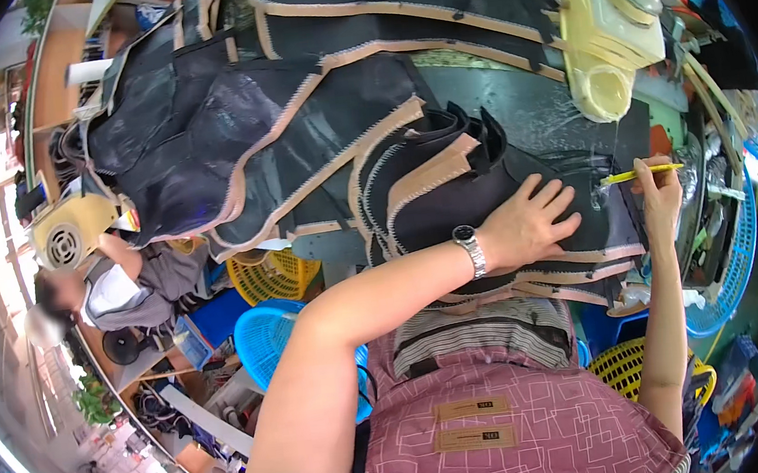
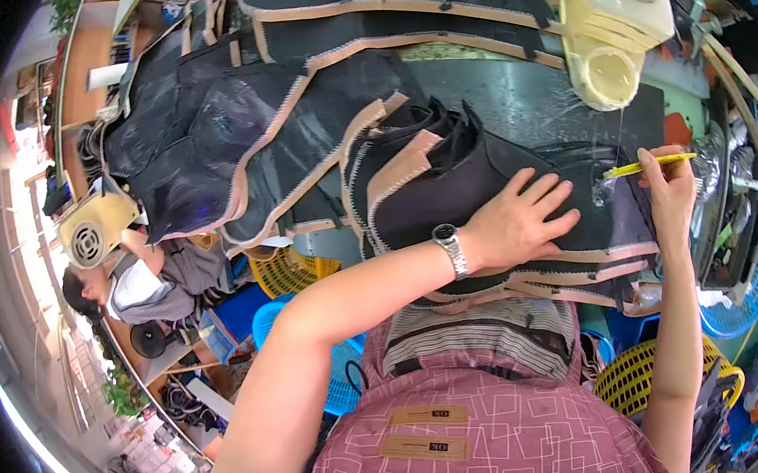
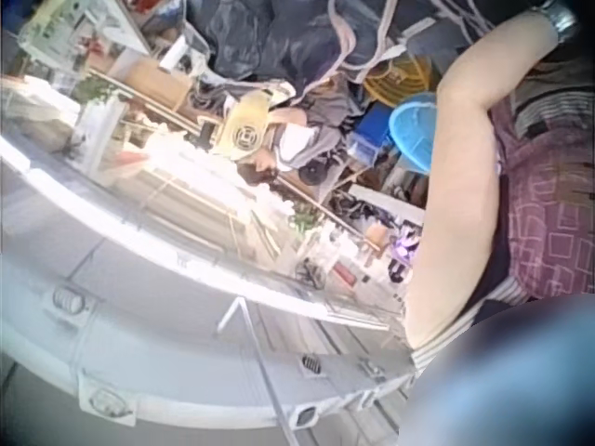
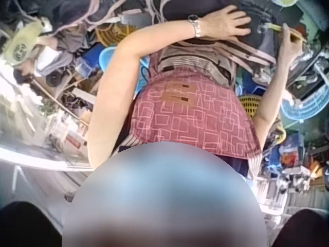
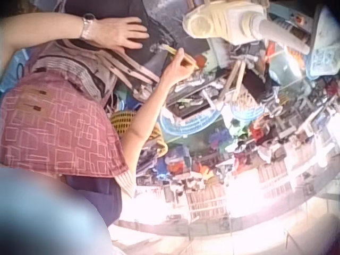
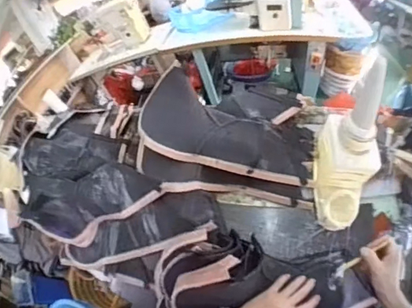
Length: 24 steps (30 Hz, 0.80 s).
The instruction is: Applying adhesive to shoe upper components using a manual applicator.
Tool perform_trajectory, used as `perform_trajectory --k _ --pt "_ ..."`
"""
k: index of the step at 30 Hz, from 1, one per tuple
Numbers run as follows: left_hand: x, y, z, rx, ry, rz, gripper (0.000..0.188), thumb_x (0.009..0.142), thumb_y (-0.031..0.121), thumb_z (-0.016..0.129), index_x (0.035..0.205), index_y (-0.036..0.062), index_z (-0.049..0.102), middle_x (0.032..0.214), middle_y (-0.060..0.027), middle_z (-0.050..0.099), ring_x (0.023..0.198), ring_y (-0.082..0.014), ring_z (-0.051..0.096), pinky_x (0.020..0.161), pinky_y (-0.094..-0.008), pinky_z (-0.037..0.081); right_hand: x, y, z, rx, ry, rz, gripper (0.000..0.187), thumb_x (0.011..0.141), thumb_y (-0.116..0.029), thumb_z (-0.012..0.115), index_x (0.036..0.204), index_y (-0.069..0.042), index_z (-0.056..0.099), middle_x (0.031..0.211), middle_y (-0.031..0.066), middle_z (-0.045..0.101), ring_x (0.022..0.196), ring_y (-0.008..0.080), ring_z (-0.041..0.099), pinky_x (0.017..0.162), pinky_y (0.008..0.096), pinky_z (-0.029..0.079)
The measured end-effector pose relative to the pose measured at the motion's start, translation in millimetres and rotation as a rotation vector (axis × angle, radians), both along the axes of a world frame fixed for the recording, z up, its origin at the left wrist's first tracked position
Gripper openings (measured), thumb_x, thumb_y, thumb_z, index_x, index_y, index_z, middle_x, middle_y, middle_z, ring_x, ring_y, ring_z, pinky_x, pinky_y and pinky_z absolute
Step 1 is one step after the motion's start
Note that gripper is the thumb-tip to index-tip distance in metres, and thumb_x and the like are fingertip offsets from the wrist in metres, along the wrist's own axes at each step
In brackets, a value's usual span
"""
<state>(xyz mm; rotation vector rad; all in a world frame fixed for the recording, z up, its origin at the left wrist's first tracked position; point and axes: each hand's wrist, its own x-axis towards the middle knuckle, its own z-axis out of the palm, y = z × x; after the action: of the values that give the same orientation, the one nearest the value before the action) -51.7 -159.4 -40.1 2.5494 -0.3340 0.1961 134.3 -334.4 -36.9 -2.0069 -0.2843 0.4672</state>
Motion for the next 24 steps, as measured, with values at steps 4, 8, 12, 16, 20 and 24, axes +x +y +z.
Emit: perform_trajectory --k 4,8,12,16,20,24 --pt "0 3 2 -0.020 -0.003 -0.005 0.054 0.072 0.037 0.071 0.116 0.0110 0.054 0.128 -0.0171 0.047 0.121 -0.0332 0.042 0.100 -0.0505 0.034 -7 8 5 0.162 -0.152 -0.012 0.013 0.084 -0.011 0.069 0.085 -0.003 0.058 0.077 0.0007 0.059 0.068 0.0071 0.053 0.061 0.0204 0.044" --pt "1 4 4 -0.010 0.013 -0.019 0.053 0.072 0.037 0.070 0.116 0.0116 0.055 0.128 -0.0166 0.047 0.121 -0.0327 0.042 0.100 -0.0488 0.034 -16 5 19 -0.093 -0.359 0.143 0.013 0.081 -0.008 0.071 0.082 -0.003 0.059 0.083 0.0029 0.063 0.071 0.0082 0.056 0.065 0.0221 0.047" --pt "1 4 2 -0.061 0.028 -0.023 0.054 0.066 0.034 0.073 0.111 0.0098 0.057 0.120 -0.0135 0.050 0.115 -0.0296 0.046 0.093 -0.0457 0.037 -22 4 9 0.005 -0.363 0.106 0.016 0.078 -0.010 0.074 0.088 -0.005 0.062 0.081 0.0038 0.064 0.072 0.0115 0.060 0.066 0.0255 0.049" --pt "3 1 1 -0.013 0.122 -0.001 0.052 0.076 0.035 0.069 0.115 0.0047 0.055 0.130 -0.0160 0.048 0.125 -0.0315 0.041 0.106 -0.0460 0.029 -42 -19 10 0.009 -0.308 0.189 0.023 0.074 -0.014 0.076 0.085 -0.005 0.059 0.077 0.0057 0.065 0.069 0.0133 0.062 0.064 0.0267 0.050" --pt "4 1 2 -0.035 0.095 -0.005 0.058 0.076 0.034 0.071 0.117 0.0013 0.048 0.130 -0.0177 0.047 0.126 -0.0323 0.040 0.107 -0.0466 0.028 -62 -39 44 0.085 -0.332 0.301 0.023 0.070 -0.012 0.076 0.083 -0.006 0.057 0.073 0.0081 0.064 0.067 0.0175 0.064 0.063 0.0288 0.051" --pt "3 0 -4 -0.035 0.098 -0.008 0.059 0.074 0.031 0.073 0.117 0.0014 0.047 0.131 -0.0184 0.046 0.125 -0.0333 0.041 0.106 -0.0474 0.029 -41 -20 36 0.052 -0.003 -0.104 0.025 0.081 -0.024 0.068 0.081 -0.002 0.057 0.063 0.0035 0.059 0.057 0.0088 0.054 0.055 0.0256 0.044"
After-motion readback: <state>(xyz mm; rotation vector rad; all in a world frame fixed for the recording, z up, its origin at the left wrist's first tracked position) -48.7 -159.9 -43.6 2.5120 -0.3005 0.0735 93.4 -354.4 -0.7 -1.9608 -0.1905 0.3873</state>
